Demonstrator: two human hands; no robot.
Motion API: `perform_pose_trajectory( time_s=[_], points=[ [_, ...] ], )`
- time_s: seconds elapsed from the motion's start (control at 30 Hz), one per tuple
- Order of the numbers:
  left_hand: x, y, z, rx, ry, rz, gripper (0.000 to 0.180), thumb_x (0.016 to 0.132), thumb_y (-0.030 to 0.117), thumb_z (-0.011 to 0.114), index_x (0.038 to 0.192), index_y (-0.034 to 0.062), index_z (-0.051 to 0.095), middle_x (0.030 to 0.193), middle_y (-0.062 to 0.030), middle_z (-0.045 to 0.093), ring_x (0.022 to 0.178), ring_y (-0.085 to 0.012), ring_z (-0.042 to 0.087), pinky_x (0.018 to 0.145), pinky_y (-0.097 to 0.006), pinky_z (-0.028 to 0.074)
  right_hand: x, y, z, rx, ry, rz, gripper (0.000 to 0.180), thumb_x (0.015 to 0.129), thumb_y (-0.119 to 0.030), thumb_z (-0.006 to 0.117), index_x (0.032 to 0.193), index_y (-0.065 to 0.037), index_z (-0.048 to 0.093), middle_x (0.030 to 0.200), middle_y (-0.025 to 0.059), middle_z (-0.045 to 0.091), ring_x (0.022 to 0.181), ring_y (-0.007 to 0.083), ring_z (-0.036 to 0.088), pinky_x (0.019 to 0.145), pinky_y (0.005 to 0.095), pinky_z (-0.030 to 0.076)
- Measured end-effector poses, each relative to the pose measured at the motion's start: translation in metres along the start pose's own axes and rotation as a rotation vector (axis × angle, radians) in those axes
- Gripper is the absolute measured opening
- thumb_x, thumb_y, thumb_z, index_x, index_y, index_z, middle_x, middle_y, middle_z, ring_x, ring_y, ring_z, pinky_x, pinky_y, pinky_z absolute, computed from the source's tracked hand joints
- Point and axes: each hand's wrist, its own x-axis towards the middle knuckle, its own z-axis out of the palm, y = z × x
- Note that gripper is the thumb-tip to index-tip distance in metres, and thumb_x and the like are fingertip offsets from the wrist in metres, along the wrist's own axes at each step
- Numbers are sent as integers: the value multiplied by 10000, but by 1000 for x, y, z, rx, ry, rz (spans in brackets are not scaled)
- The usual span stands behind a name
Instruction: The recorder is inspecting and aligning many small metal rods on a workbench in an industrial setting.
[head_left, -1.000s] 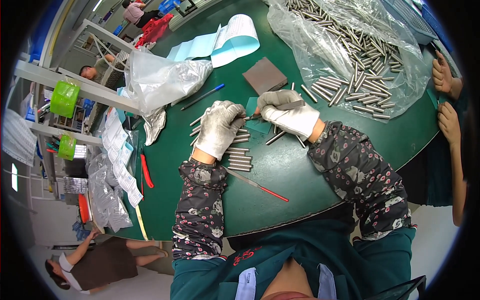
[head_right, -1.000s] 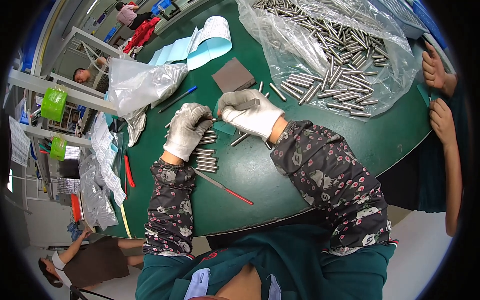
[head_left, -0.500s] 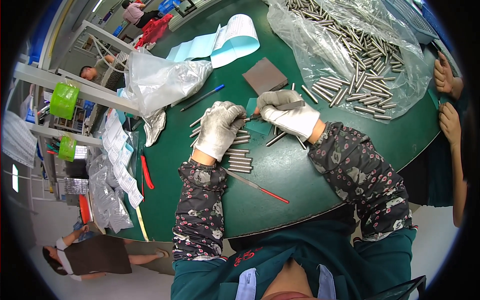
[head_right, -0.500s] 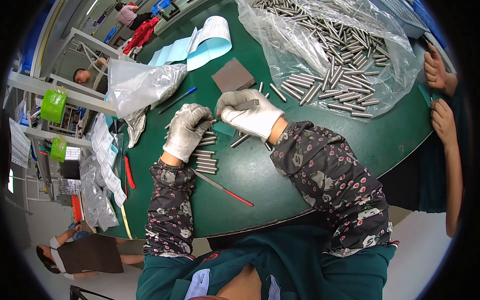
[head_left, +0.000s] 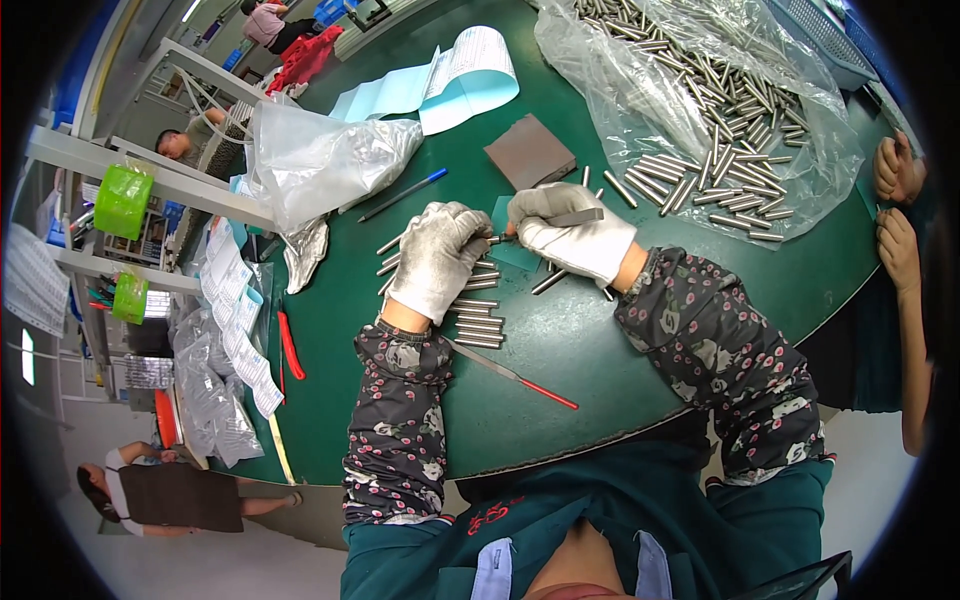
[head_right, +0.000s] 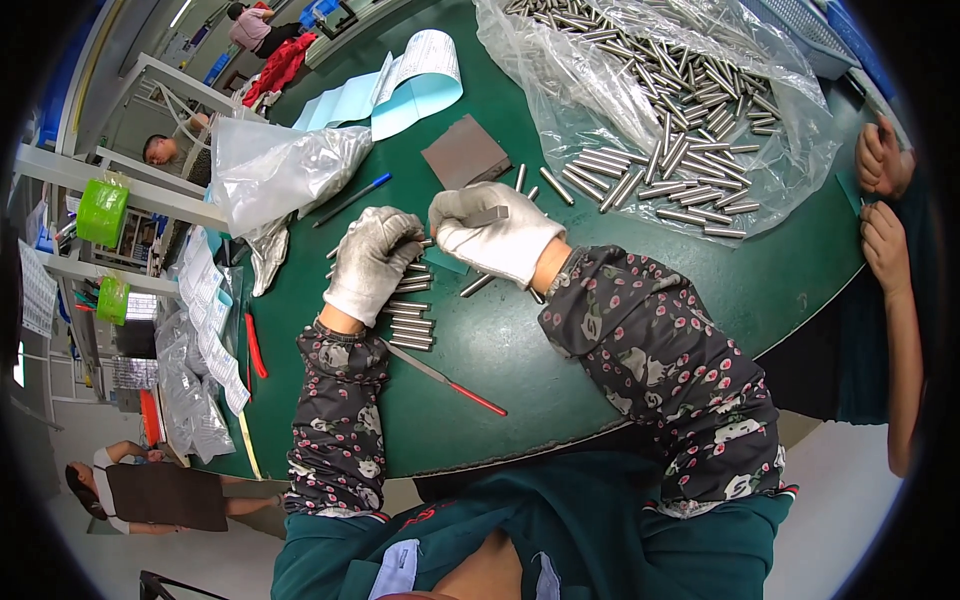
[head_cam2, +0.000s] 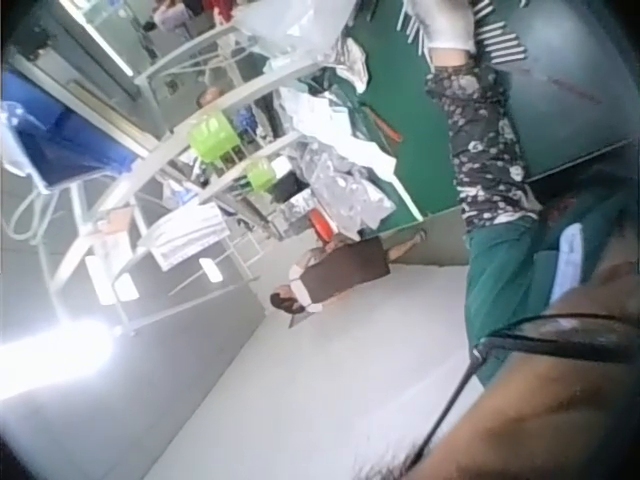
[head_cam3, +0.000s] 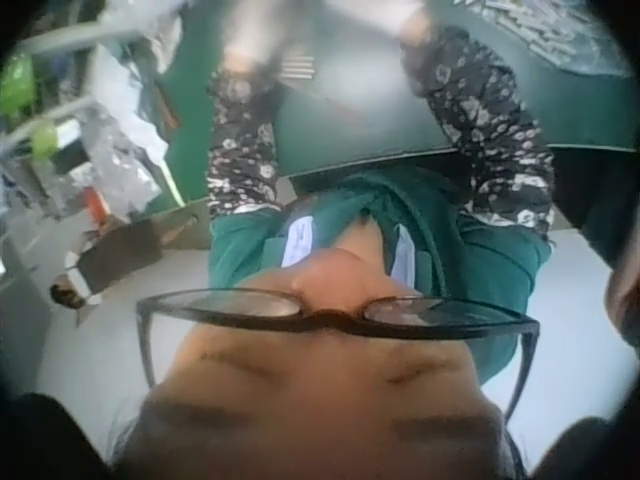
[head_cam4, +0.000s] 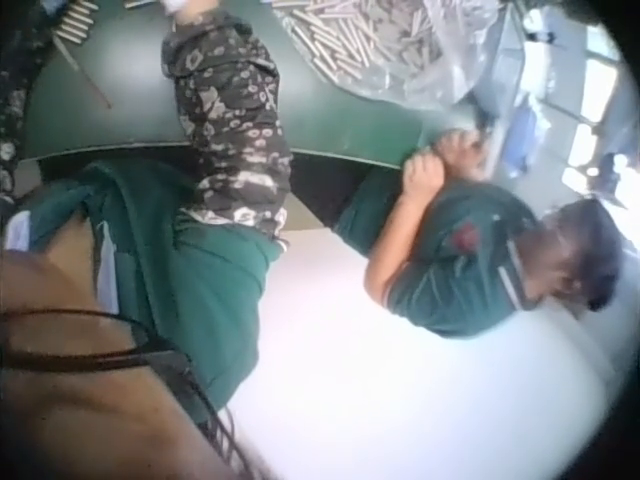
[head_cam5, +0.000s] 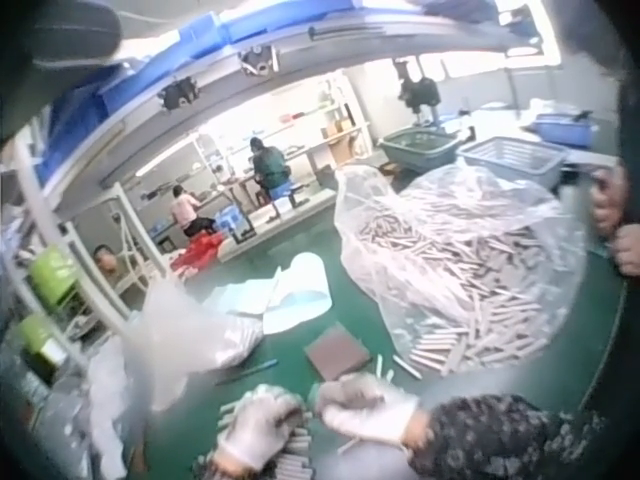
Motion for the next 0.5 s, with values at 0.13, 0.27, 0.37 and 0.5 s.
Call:
perform_pose_trajectory(
  time_s=[0.13,0.27,0.37,0.5],
  points=[
    [1,-1,-2,0,-11,-5,165,660,100,654,817,118,605,785,-34,582,802,-240,537,697,-351,417,2,1,2,-135,39,-62,97,787,-80,473,784,-31,557,691,37,555,666,109,534,639,233,437],
    [0,-3,1,-7,15,9,162,664,106,652,819,124,606,785,-29,581,800,-238,535,695,-351,414,0,3,1,42,62,0,102,784,-89,495,802,-32,577,723,59,579,677,116,550,651,238,449],
    [1,-2,2,3,0,2,164,665,108,651,821,128,606,788,-26,581,803,-236,535,696,-350,411,0,8,-1,21,108,-46,114,779,-82,496,794,-29,596,704,61,591,665,106,555,629,234,453],
    [0,-1,-1,20,-7,-6,165,665,114,649,824,129,606,789,-24,580,807,-233,533,700,-353,408,0,3,0,2,94,-36,119,777,-79,493,790,-23,597,702,59,592,667,105,555,635,233,452]
  ],
)
